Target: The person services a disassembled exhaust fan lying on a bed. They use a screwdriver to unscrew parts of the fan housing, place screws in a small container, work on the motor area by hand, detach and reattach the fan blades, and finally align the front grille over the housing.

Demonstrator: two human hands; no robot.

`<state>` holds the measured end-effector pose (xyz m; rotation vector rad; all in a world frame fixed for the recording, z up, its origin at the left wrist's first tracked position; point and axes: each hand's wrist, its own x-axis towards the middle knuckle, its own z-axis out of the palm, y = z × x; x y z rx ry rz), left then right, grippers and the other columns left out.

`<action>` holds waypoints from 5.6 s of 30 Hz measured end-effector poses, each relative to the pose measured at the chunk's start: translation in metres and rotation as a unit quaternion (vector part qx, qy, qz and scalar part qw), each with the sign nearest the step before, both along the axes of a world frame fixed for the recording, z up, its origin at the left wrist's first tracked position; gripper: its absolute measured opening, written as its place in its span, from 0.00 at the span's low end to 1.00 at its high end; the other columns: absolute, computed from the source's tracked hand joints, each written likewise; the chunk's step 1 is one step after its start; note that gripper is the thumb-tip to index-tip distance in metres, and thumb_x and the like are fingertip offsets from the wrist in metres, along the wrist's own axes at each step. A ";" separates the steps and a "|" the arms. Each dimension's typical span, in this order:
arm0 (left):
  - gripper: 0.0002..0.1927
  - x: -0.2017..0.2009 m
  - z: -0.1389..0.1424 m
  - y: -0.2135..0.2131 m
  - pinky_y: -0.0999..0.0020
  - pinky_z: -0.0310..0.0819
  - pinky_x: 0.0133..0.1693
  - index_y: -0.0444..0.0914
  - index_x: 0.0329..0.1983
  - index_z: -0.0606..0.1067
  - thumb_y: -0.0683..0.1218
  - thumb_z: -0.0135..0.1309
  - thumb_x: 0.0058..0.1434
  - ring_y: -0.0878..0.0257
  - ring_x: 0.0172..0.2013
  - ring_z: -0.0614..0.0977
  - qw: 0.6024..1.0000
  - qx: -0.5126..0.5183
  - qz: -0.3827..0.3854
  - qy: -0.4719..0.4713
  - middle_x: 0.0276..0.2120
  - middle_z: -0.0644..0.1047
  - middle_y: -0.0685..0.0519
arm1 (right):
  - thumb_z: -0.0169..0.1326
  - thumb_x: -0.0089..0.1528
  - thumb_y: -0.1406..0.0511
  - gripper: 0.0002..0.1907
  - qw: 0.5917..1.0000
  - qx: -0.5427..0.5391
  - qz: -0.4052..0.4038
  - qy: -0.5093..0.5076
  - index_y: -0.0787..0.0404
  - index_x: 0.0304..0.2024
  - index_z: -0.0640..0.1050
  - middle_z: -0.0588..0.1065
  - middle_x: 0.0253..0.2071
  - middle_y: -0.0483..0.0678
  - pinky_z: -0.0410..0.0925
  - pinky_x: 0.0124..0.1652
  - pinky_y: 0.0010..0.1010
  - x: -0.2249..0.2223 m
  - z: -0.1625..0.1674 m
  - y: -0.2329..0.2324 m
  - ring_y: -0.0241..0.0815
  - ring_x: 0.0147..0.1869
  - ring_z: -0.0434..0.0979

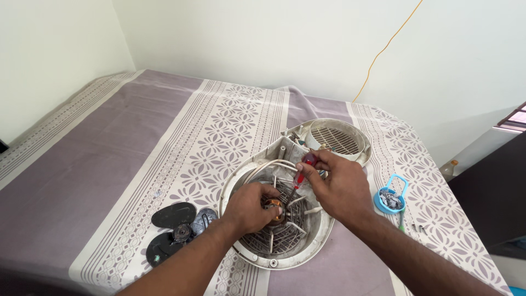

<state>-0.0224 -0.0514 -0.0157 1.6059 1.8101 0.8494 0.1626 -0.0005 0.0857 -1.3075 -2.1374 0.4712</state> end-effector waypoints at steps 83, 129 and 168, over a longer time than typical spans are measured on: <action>0.22 0.133 0.060 0.078 0.73 0.81 0.38 0.33 0.52 0.81 0.40 0.64 0.53 0.68 0.35 0.85 0.943 0.058 0.005 -0.327 0.36 0.84 0.52 | 0.63 0.58 0.61 0.19 0.932 -0.324 -0.057 0.153 0.61 0.49 0.83 0.82 0.33 0.43 0.68 0.32 0.28 0.111 -0.016 0.017 0.32 0.34 0.78; 0.23 0.194 -0.047 0.009 0.73 0.82 0.45 0.41 0.54 0.81 0.38 0.65 0.52 0.69 0.41 0.85 0.952 -0.142 0.087 -0.255 0.42 0.84 0.55 | 0.64 0.58 0.59 0.19 0.878 -0.471 -0.084 0.016 0.66 0.46 0.83 0.85 0.33 0.51 0.71 0.27 0.32 0.160 -0.122 0.026 0.40 0.28 0.82; 0.20 0.200 -0.048 0.018 0.69 0.80 0.47 0.41 0.56 0.76 0.46 0.59 0.59 0.65 0.42 0.85 0.956 -0.173 0.086 -0.221 0.41 0.83 0.53 | 0.68 0.55 0.56 0.20 0.905 -0.404 -0.108 -0.080 0.62 0.43 0.84 0.85 0.32 0.48 0.74 0.30 0.29 0.156 -0.112 0.023 0.41 0.28 0.82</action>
